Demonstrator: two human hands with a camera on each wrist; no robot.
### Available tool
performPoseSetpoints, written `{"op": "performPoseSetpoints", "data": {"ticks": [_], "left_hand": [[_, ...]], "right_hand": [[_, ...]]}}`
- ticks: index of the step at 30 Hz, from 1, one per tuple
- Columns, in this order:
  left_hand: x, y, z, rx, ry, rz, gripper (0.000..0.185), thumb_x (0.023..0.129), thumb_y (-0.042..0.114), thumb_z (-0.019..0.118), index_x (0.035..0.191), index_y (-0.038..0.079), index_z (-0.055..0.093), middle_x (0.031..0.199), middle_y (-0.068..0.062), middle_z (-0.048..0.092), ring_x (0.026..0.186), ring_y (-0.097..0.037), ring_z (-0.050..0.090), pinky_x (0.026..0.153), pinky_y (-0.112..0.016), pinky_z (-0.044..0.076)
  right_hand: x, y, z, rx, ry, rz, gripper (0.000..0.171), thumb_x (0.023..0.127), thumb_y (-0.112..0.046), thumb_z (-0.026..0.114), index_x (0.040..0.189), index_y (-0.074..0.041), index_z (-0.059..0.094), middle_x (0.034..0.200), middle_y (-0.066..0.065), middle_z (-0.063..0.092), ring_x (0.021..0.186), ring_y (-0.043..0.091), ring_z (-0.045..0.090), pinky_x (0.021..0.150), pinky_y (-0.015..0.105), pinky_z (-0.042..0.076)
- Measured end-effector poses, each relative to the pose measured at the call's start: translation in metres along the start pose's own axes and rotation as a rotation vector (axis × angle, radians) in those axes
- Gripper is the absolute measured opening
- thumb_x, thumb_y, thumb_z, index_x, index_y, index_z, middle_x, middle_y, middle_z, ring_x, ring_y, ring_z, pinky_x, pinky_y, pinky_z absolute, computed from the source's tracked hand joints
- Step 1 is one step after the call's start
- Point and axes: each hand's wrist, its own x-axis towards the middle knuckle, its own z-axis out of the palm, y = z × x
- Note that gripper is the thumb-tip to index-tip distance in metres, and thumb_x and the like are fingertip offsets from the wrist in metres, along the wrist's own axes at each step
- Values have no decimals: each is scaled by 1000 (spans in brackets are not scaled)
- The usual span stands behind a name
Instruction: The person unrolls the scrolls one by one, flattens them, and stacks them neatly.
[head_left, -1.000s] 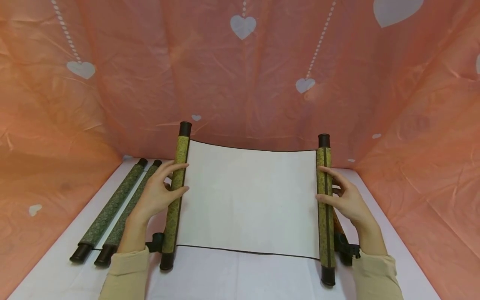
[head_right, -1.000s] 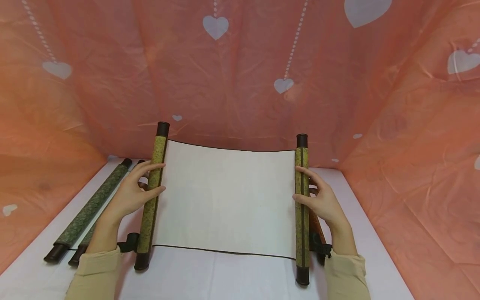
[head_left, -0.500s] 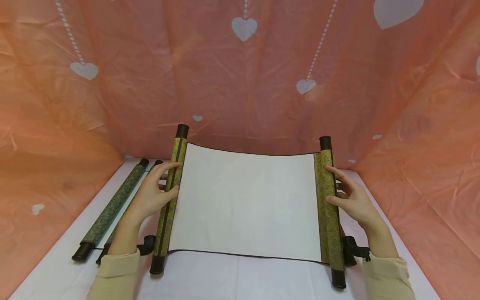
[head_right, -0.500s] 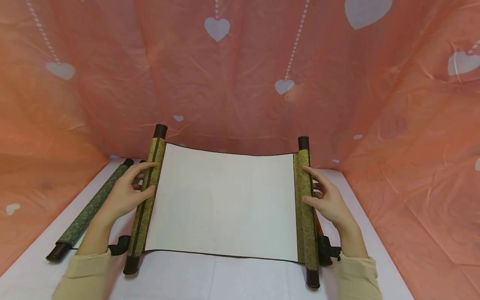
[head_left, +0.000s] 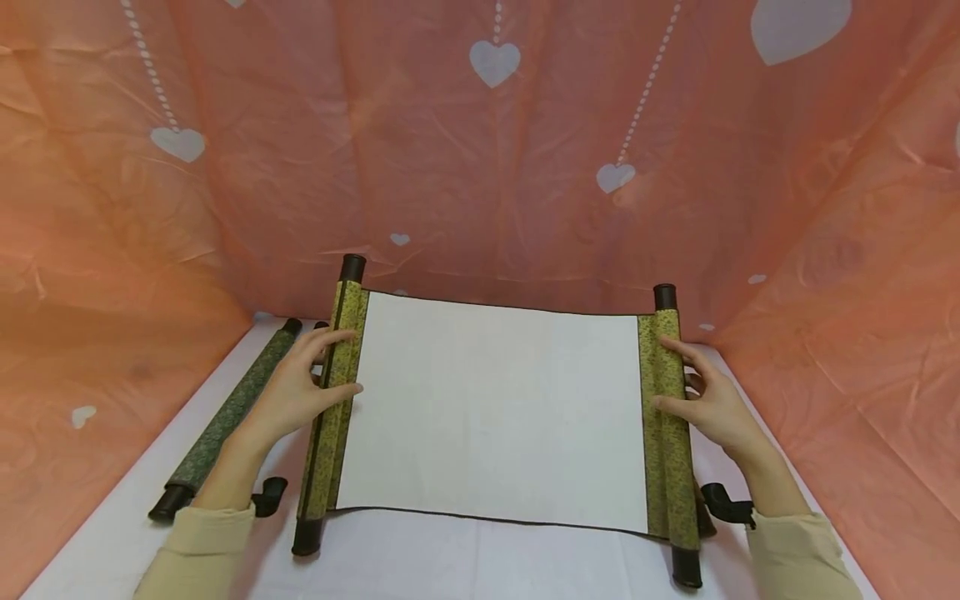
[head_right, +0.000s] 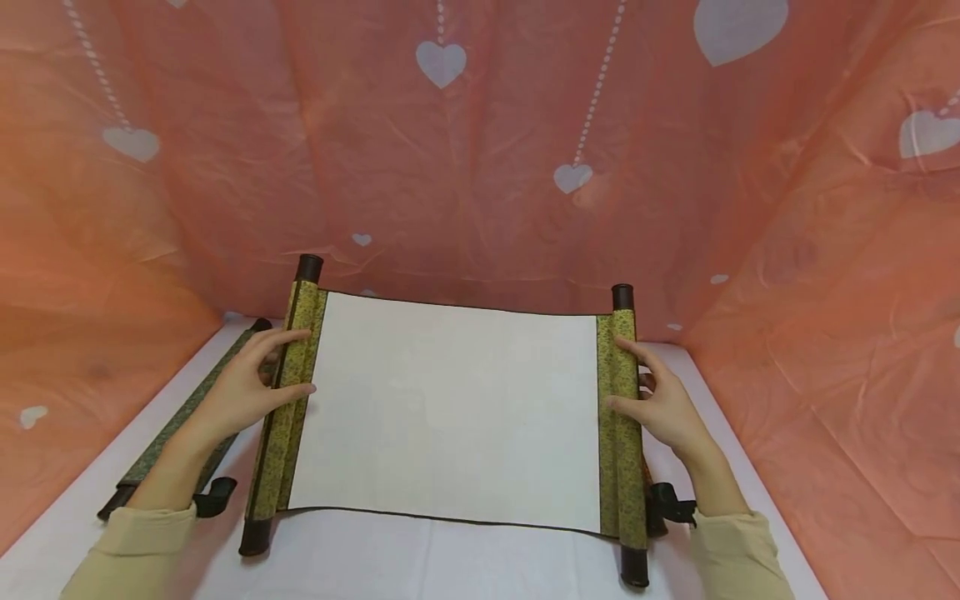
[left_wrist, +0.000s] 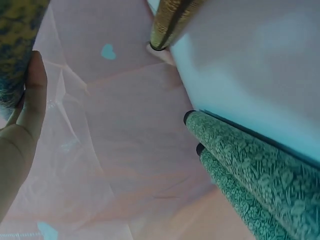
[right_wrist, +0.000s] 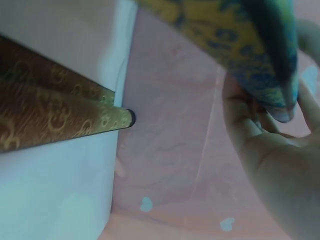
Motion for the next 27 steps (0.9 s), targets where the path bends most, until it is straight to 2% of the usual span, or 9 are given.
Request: {"op": "performPoseSetpoints", "data": {"ticks": [5,7,11,15,18,21,27], "left_hand": [[2,-7,-3,-7,25,21,66,90,-1,78,149,10,50,155,-22,42,124,-49,51,89,-63,49],[3,-9,-6,-11,27,23,67,90,-4,75,150,8,48,154,-25,41,126,-50,49,91,-65,46],[5,-12,-11,-13,2,21,71,90,-6,71,154,3,42,153,-31,36,134,-53,40,99,-68,40],[9,-17,-15,-11,-47,11,74,89,-7,69,156,2,39,153,-32,33,137,-51,37,101,-67,38],[14,-21,-18,1,-95,-20,79,89,-4,67,160,6,35,157,-30,30,131,-47,40,92,-61,41],[20,-26,-20,16,-147,-57,85,89,-1,66,164,9,28,160,-30,27,122,-43,40,82,-55,38],[33,-40,-16,16,-231,-92,90,92,2,63,168,11,16,166,-30,18,120,-42,41,75,-49,40]], "right_hand": [[3,3,0,-50,15,-39,85,92,-9,81,163,-16,34,160,18,31,116,20,49,84,15,43],[4,4,-1,-69,19,-64,85,92,-7,80,163,-15,34,160,19,33,110,13,49,82,15,44],[7,5,-2,-99,20,-89,87,91,-2,78,164,-14,33,159,22,35,102,9,51,78,16,45],[12,9,-3,-136,0,-64,89,91,1,75,166,-15,29,160,25,34,99,14,53,74,20,47],[16,11,-3,-150,-21,-24,90,91,1,72,167,-18,27,163,25,30,103,23,53,72,24,46],[21,16,-2,-151,-36,1,91,91,0,72,167,-18,26,165,24,28,107,30,54,72,25,47],[35,24,4,-163,-74,15,91,90,0,73,167,-15,26,165,27,28,111,40,56,76,32,47]]}}
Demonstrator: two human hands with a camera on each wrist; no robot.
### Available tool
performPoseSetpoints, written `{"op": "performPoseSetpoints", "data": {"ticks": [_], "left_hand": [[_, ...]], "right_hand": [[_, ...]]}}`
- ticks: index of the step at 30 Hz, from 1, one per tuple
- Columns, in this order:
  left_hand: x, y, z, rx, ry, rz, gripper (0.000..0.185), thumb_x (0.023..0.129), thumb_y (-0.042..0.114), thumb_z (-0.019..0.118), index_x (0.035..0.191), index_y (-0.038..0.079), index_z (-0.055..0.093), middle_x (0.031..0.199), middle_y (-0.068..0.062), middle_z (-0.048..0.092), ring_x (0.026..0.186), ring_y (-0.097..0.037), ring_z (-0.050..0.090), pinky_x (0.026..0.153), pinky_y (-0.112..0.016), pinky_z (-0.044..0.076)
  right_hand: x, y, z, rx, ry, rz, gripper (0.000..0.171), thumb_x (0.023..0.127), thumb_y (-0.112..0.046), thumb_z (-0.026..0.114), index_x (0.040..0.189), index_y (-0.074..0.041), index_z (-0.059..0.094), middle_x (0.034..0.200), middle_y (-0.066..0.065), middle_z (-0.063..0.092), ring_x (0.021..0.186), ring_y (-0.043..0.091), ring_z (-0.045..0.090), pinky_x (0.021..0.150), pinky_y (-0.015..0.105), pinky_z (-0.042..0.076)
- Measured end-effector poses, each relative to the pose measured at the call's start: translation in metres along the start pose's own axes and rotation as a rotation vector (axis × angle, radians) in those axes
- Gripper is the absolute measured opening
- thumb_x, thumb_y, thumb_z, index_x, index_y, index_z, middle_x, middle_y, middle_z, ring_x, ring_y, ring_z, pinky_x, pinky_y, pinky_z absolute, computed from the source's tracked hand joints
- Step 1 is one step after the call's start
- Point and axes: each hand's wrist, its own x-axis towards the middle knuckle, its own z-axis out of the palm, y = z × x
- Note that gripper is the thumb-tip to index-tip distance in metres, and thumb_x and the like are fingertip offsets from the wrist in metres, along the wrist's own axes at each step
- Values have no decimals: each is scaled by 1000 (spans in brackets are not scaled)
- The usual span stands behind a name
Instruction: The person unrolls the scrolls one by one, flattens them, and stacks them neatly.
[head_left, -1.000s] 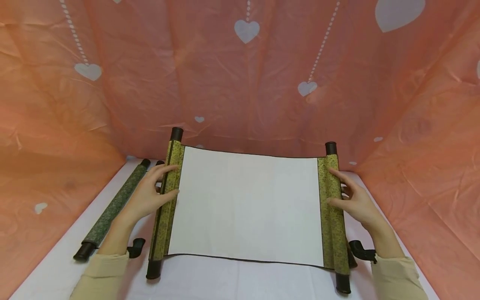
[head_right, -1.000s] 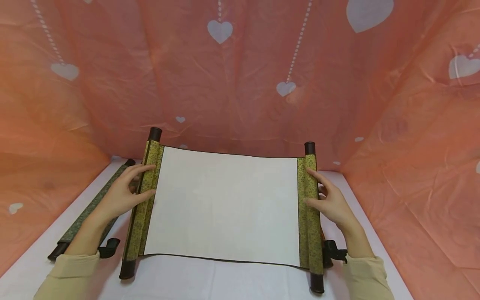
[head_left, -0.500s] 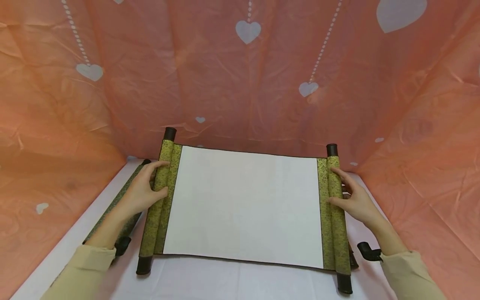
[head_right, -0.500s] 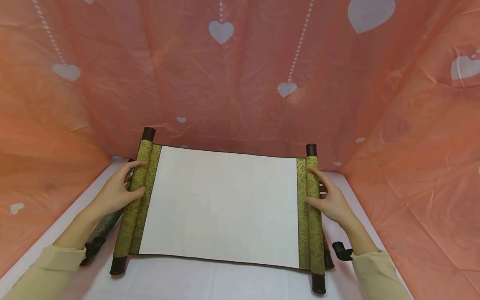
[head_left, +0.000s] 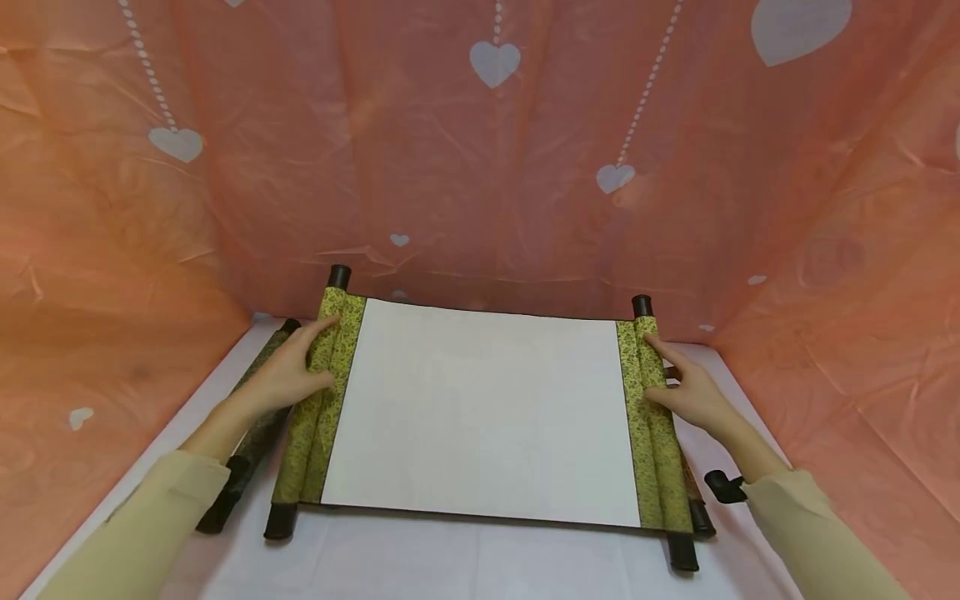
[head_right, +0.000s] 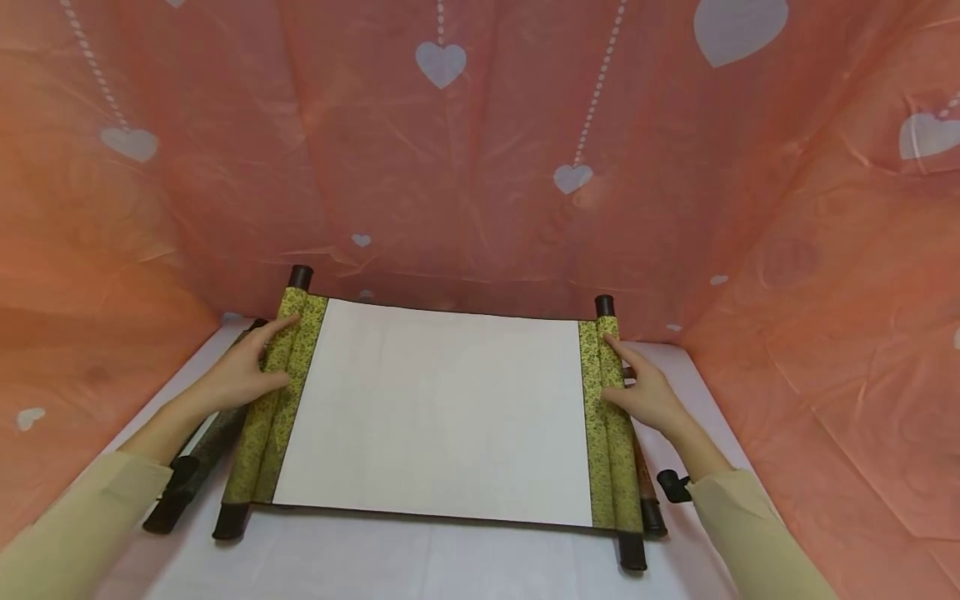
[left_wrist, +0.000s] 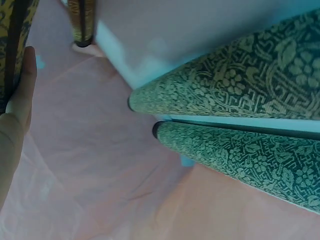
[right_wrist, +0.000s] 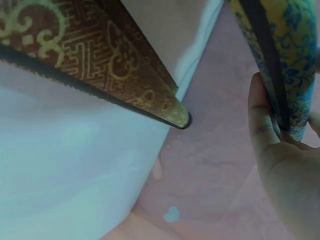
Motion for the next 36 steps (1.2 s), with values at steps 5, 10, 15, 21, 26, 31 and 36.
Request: {"op": "performPoseSetpoints", "data": {"ticks": [5,10,15,21,26,31,36], "left_hand": [[11,-11,5,-23,-53,-19,91,92,3,61,168,10,13,166,-32,16,90,-43,51,56,-40,42],[21,-22,13,5,-90,-42,88,93,5,61,167,5,13,164,-37,18,117,-46,43,67,-44,43],[30,-31,19,52,-109,-68,86,94,11,63,165,0,17,159,-43,20,129,-57,41,79,-54,43],[37,-36,28,86,-142,-98,80,97,13,63,163,-4,22,159,-44,19,138,-63,33,88,-61,45],[37,-38,36,83,-177,-120,74,97,9,59,161,-5,25,159,-44,20,116,-54,53,74,-48,44],[36,-41,42,32,-187,-123,69,99,3,57,160,-7,26,156,-46,24,60,-24,52,57,-37,42],[37,-42,47,-14,-191,-120,66,98,-1,54,159,-8,29,155,-45,28,47,-10,35,50,-30,38]], "right_hand": [[9,7,7,7,-39,50,92,89,-3,71,167,-17,25,167,26,26,118,45,53,69,37,47],[15,16,12,21,-78,98,91,90,-7,70,167,-19,25,169,25,22,132,50,45,70,40,47],[24,22,18,20,-111,139,90,90,-8,70,168,-21,25,168,28,22,90,36,57,69,40,45],[32,24,22,4,-168,156,86,93,-8,69,167,-14,25,166,34,19,53,13,30,55,34,37],[32,26,25,-34,-206,186,85,94,-12,69,167,-11,24,162,38,22,49,12,31,57,36,39],[30,29,25,-94,-228,205,85,94,-16,69,166,-10,25,161,39,24,54,16,35,67,41,41],[30,35,25,-86,-243,177,85,93,-13,70,165,-6,26,151,42,37,52,15,33,65,39,42]]}}
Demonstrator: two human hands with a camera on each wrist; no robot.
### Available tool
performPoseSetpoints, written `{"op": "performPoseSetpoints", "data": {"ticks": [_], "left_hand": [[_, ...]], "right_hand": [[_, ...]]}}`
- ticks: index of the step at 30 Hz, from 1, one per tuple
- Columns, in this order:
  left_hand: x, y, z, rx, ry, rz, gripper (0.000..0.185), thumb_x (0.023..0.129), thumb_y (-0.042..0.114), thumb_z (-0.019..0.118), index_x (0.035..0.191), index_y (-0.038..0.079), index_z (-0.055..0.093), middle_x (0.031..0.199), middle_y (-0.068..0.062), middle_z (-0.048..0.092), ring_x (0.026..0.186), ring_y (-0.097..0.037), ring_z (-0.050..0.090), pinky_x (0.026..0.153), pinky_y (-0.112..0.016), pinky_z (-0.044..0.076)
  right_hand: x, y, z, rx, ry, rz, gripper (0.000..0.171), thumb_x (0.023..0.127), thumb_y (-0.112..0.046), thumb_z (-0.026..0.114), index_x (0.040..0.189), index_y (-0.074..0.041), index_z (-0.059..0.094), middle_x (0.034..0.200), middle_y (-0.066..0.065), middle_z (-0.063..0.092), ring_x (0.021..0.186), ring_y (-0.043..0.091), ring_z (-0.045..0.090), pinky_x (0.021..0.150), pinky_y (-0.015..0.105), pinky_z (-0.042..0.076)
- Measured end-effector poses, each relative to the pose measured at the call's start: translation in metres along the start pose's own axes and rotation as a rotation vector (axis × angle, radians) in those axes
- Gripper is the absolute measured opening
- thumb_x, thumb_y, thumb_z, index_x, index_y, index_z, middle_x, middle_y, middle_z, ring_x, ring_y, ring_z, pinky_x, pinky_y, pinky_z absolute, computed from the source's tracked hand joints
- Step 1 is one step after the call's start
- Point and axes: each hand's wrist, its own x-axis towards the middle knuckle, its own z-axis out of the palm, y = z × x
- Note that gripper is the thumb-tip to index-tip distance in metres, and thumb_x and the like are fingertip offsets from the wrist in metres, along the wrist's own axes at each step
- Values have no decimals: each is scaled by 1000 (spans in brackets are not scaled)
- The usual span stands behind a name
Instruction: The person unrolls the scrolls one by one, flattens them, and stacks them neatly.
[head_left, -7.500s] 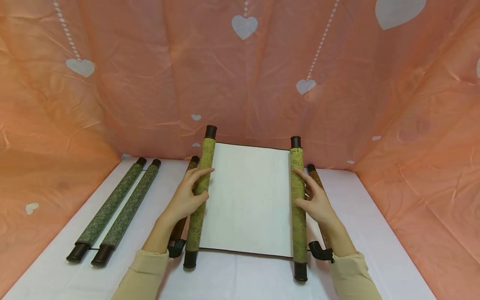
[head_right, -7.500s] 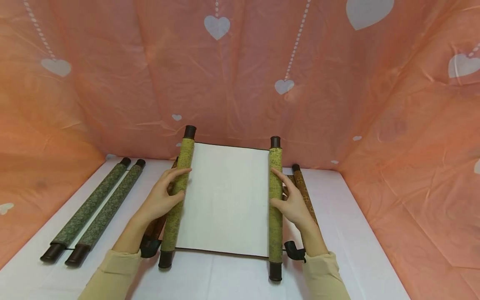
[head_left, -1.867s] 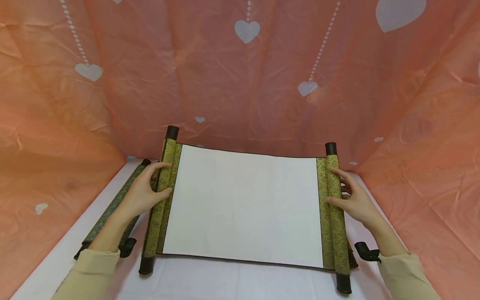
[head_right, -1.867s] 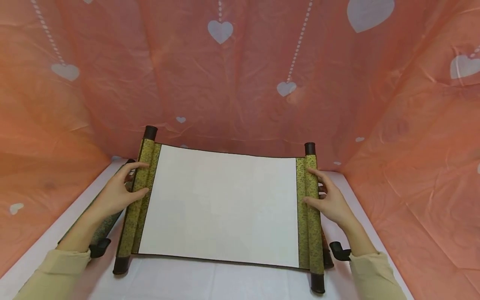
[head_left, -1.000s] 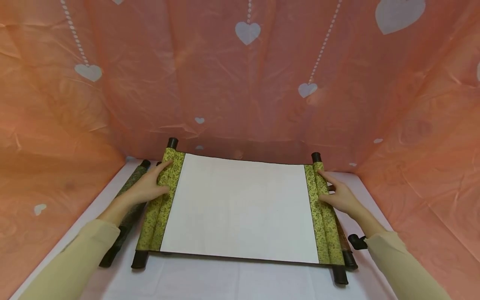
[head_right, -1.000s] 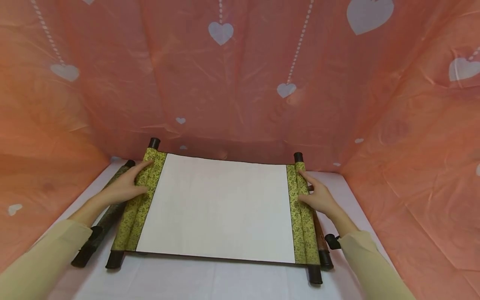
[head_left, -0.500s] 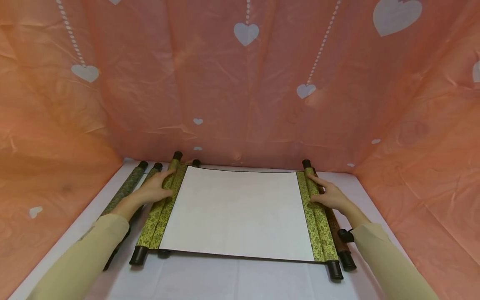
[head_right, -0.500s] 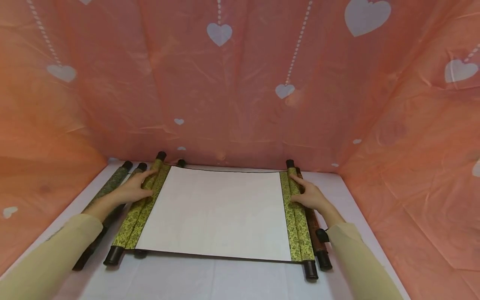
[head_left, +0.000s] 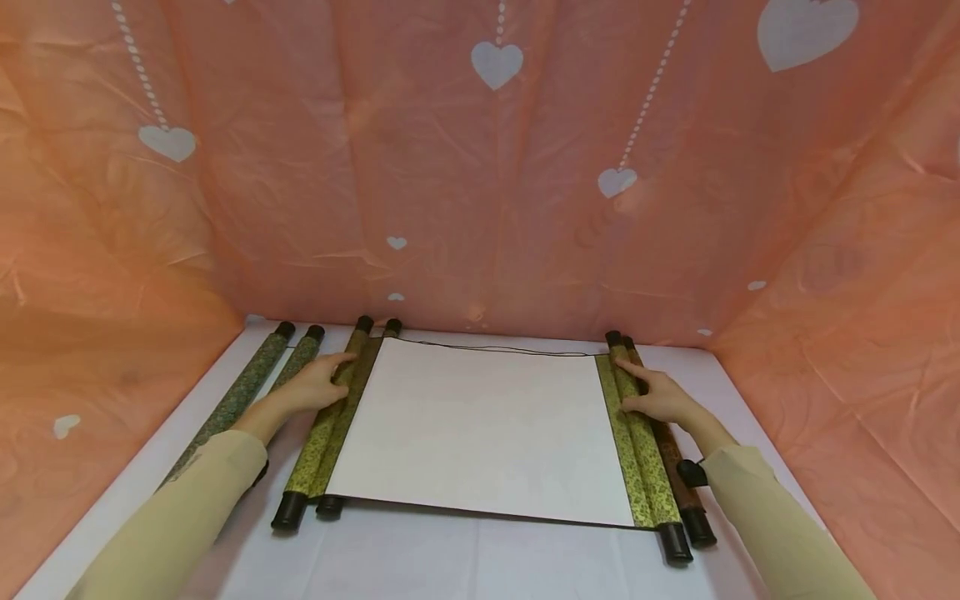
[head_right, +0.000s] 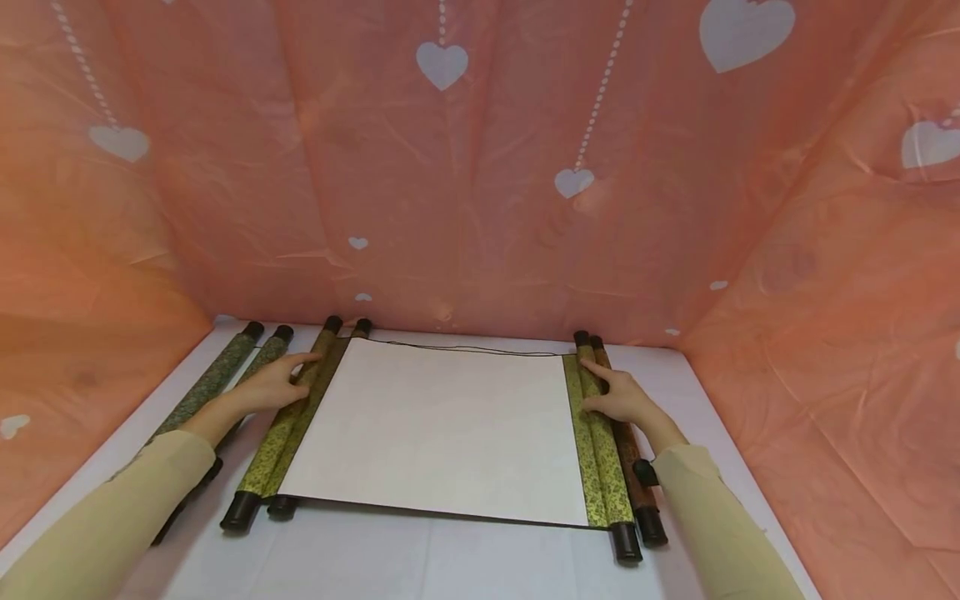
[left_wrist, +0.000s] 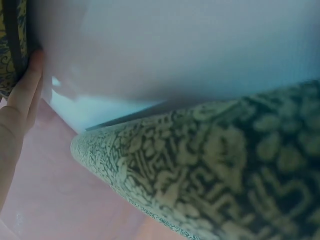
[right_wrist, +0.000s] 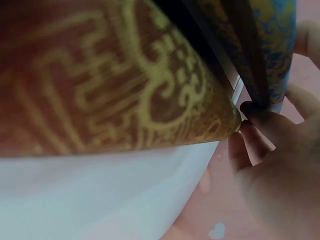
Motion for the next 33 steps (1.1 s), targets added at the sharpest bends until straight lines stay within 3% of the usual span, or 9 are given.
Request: {"op": "performPoseSetpoints", "data": {"ticks": [11,16,18,20,22,24,26,29,33], "left_hand": [[7,4,5,-1,-2,18,62,99,1,55,158,-7,34,154,-45,30,49,-11,37,50,-29,39],[7,4,3,8,17,31,61,100,2,54,157,-9,34,154,-43,32,68,-20,49,51,-31,39],[8,4,4,20,23,37,61,100,2,54,156,-9,35,153,-43,34,76,-26,54,52,-32,40],[8,4,5,34,26,43,60,100,3,55,155,-10,36,152,-44,36,86,-35,59,55,-33,42],[8,4,7,52,35,52,58,101,3,55,154,-11,38,150,-43,38,103,-46,62,60,-35,45],[6,5,8,74,39,62,56,102,5,57,153,-11,40,150,-42,40,128,-54,50,72,-41,50],[5,5,9,88,33,64,55,103,6,58,152,-12,41,149,-41,42,132,-57,48,84,-48,55],[2,3,9,114,21,69,54,105,10,59,152,-11,43,146,-39,48,132,-56,50,101,-60,49],[1,1,8,125,11,69,55,106,14,60,152,-10,43,144,-39,51,130,-55,52,102,-61,48]], "right_hand": [[0,4,-9,-11,-30,-18,83,95,-13,69,164,-3,25,141,42,44,51,11,29,68,37,41],[3,2,-11,-17,-51,-1,82,97,-13,67,165,-4,23,144,40,39,53,12,29,68,38,41],[5,2,-11,-27,-61,4,82,97,-14,67,165,-4,23,149,42,34,63,20,41,72,41,42],[6,1,-11,-33,-64,8,82,98,-15,68,165,-5,23,157,43,24,91,37,55,78,46,42],[6,2,-11,-51,-65,0,82,98,-16,69,165,-4,24,160,43,18,126,53,45,85,52,41],[7,3,-10,-80,-52,-22,80,97,-17,70,163,-2,27,161,42,18,145,61,18,96,61,41],[7,6,-9,-122,-31,-55,78,97,-17,72,160,3,32,160,41,23,144,65,15,105,68,37],[9,9,-6,-192,4,-103,72,95,-16,75,153,10,40,157,40,28,139,69,18,110,75,27],[11,10,-6,-226,-2,-113,71,94,-16,76,151,13,43,158,40,28,137,68,20,110,74,27]]}}
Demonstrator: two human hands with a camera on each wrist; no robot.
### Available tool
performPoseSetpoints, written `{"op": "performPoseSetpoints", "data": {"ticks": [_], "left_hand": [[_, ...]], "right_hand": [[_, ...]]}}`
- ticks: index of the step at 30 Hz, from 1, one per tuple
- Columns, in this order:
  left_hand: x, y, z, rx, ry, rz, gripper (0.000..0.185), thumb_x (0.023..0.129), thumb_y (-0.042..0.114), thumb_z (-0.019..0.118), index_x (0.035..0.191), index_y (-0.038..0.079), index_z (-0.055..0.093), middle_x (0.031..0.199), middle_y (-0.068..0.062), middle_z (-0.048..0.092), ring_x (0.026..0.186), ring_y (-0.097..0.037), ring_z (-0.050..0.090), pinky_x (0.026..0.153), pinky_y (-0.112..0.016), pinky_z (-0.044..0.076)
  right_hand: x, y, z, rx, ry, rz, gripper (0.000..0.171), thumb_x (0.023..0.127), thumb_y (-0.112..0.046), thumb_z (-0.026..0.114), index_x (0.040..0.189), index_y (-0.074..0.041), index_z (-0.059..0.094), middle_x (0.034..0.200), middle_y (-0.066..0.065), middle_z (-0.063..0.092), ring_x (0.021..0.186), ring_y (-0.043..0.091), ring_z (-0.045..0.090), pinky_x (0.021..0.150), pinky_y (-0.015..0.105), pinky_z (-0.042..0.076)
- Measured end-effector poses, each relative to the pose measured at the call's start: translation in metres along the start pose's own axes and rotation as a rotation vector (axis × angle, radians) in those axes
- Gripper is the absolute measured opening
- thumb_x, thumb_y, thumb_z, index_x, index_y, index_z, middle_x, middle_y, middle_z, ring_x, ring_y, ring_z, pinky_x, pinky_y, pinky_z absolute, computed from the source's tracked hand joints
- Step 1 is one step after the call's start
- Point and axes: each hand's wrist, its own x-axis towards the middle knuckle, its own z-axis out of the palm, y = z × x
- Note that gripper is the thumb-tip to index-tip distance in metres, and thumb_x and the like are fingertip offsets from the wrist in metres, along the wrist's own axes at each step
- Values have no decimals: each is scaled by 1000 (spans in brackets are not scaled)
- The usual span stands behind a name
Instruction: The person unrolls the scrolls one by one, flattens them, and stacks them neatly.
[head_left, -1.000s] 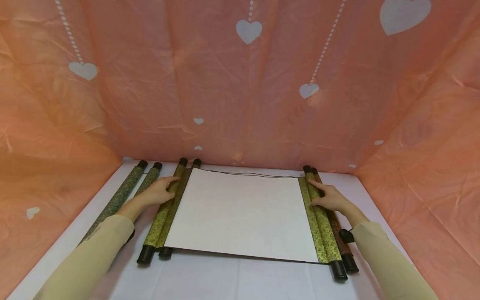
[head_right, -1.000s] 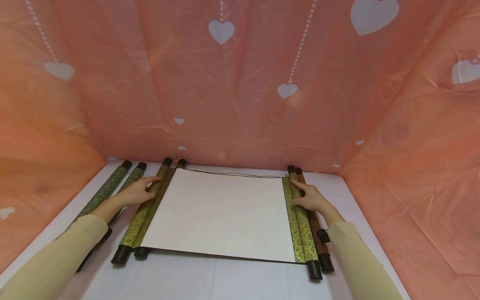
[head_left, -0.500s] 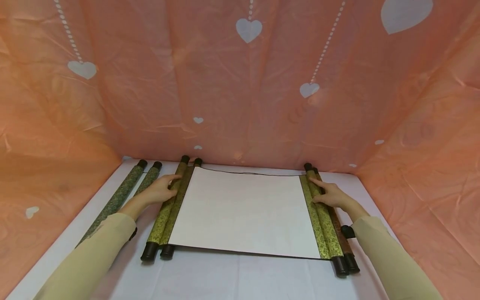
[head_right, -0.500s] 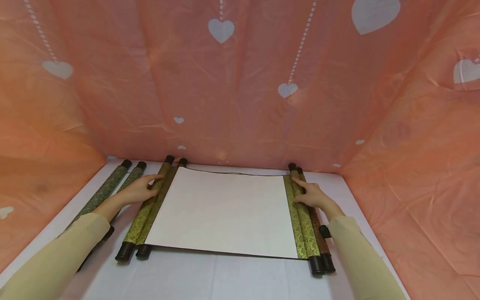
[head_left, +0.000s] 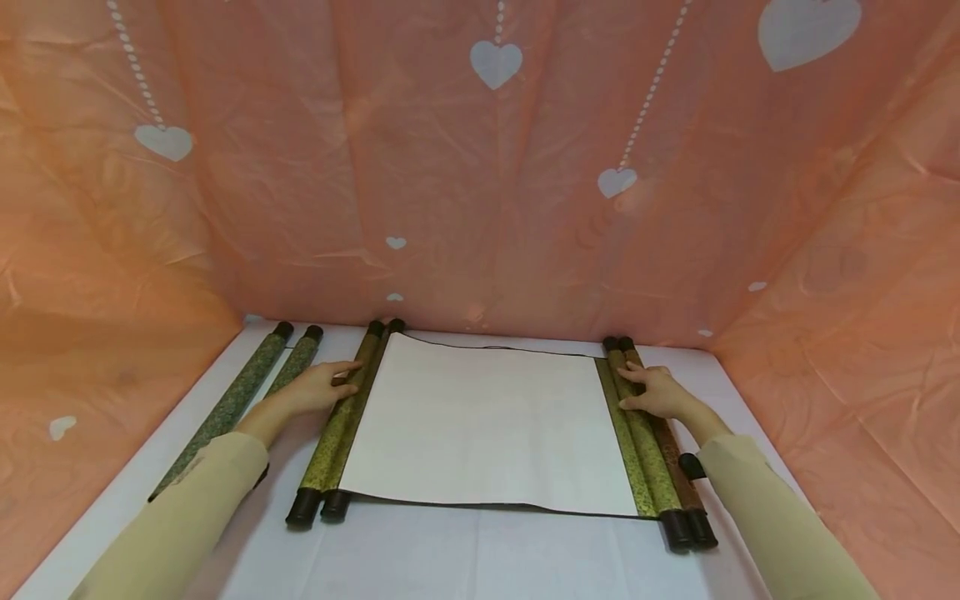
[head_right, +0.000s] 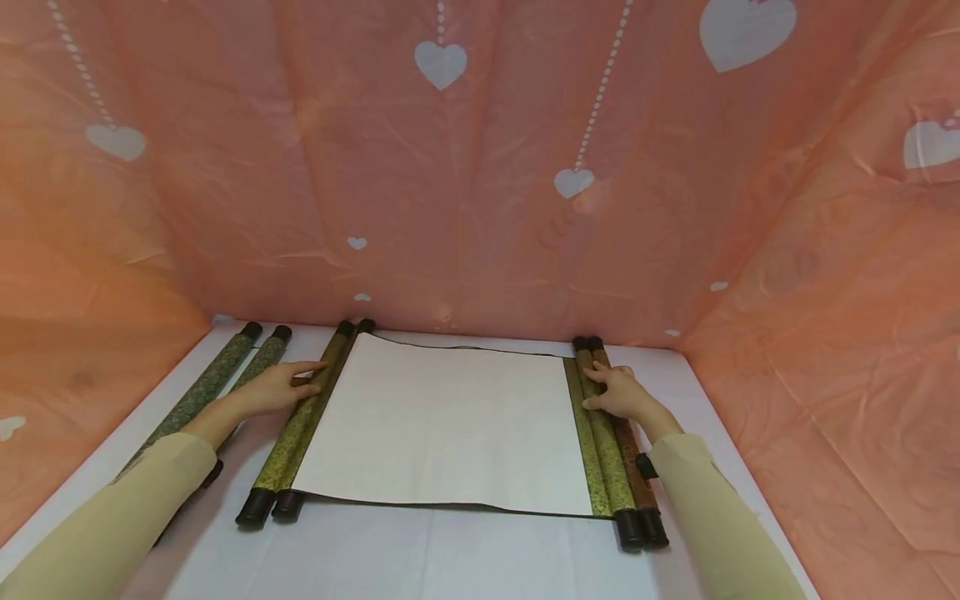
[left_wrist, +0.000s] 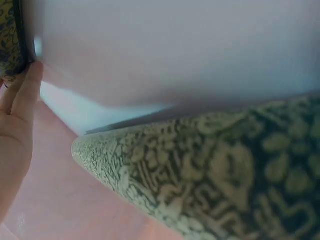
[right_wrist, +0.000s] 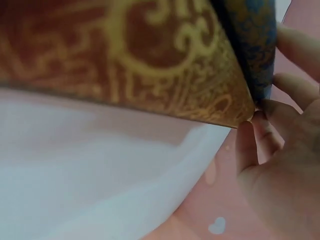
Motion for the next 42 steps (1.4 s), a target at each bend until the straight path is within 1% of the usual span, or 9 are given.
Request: {"op": "performPoseSetpoints", "data": {"ticks": [4,8,15,19,22,27,34,37,42], "left_hand": [[0,-2,-1,5,-3,5,55,106,15,59,152,-11,43,143,-39,51,129,-55,53,101,-62,48],[0,-2,-3,42,11,35,54,104,13,59,150,-12,45,141,-39,53,125,-55,56,97,-61,51],[-6,-3,-4,78,15,118,52,99,6,64,143,-17,49,138,-41,53,105,-45,67,79,-48,55],[-13,-3,-3,77,19,139,52,98,5,65,143,-17,50,136,-43,50,102,-43,67,81,-49,57],[-20,-1,-2,63,33,150,52,97,3,65,143,-16,50,135,-44,49,105,-46,66,83,-50,58],[-30,4,-1,45,54,158,53,99,5,66,146,-12,49,139,-40,48,112,-46,64,85,-50,58],[-50,13,-4,7,137,191,52,100,7,67,147,-6,51,144,-32,51,115,-44,64,87,-54,57],[-62,16,-10,1,183,193,53,99,6,67,148,-5,51,145,-31,50,116,-44,63,87,-52,57],[-83,14,-29,33,264,153,55,99,4,67,150,-3,48,150,-29,45,112,-42,65,77,-41,57]], "right_hand": [[-1,-2,-2,9,-27,14,75,93,-16,78,152,12,41,160,39,25,139,68,17,110,75,27],[-3,-5,-5,17,-33,20,77,93,-17,78,153,12,41,161,38,24,142,67,16,111,75,26],[-8,-13,-4,39,-22,-7,75,96,-17,74,154,12,38,160,41,23,144,63,23,110,72,31],[-10,-24,-3,56,-8,-6,73,97,-19,73,156,9,38,161,39,24,145,62,25,109,72,32],[-8,-37,-1,79,11,-18,72,99,-19,72,157,5,38,162,36,26,146,59,25,110,72,33],[-2,-65,7,170,56,-87,69,100,-19,70,160,-1,38,164,29,30,144,53,37,108,66,41],[18,-124,32,436,154,-209,64,98,-9,71,156,-6,46,163,20,38,136,46,52,105,53,50],[33,-154,46,538,190,-258,60,97,-4,71,153,-4,50,159,19,43,132,45,56,103,49,52],[54,-206,72,682,203,-280,58,95,-1,70,150,-7,55,155,14,49,126,39,63,97,41,56]]}}
